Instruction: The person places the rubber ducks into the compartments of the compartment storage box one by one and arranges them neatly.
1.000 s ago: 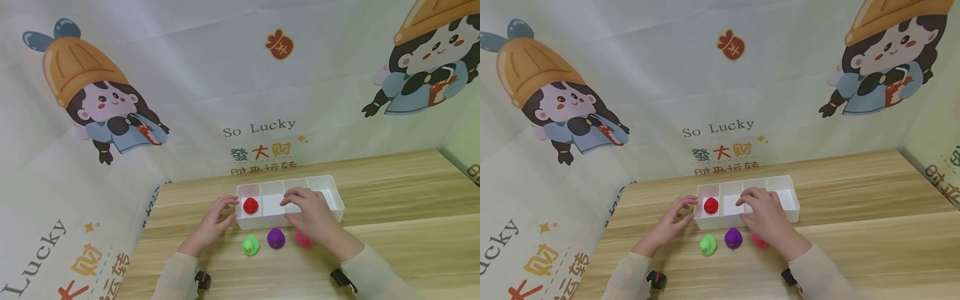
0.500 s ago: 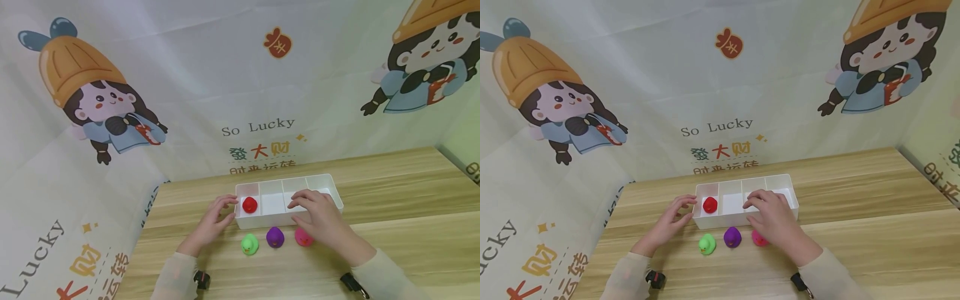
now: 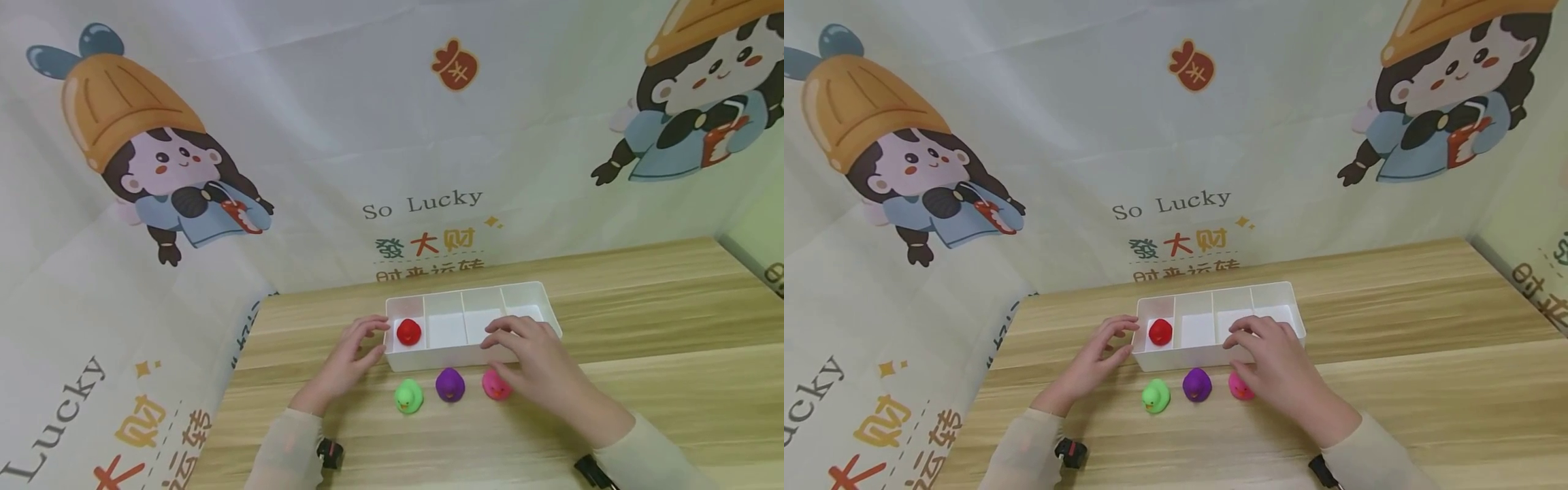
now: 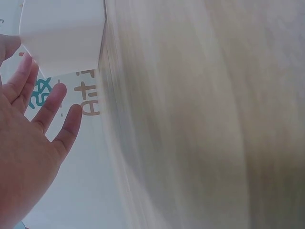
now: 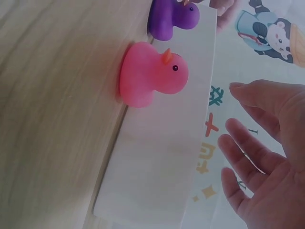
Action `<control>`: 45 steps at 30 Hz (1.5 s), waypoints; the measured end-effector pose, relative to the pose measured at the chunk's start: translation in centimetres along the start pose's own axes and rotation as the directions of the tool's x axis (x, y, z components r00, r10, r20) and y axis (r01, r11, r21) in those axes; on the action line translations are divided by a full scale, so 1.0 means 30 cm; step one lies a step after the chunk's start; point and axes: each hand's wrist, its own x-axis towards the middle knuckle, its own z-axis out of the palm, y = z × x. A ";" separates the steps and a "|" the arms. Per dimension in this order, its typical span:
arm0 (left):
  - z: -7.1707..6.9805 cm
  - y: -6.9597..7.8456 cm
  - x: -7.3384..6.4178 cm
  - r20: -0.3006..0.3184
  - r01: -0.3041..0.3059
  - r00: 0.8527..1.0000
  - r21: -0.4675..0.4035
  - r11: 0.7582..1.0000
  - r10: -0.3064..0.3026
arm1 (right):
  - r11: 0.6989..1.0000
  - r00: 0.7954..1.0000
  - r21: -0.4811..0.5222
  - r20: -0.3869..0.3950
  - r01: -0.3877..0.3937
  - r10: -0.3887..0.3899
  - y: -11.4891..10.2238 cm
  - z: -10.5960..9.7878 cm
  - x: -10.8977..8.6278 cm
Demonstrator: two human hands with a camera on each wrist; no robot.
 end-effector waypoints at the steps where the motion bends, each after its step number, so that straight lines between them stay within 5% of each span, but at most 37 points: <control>1: -0.001 0.002 0.000 0.001 0.002 1.000 0.002 1.000 -0.002 | 1.000 1.000 0.002 -0.002 0.005 -0.005 0.000 -0.002 -0.002; 45: 0.003 0.006 -0.005 -0.008 -0.042 0.999 0.020 0.999 0.042 | 1.000 0.992 -0.007 0.123 -0.018 0.019 0.004 0.014 -0.071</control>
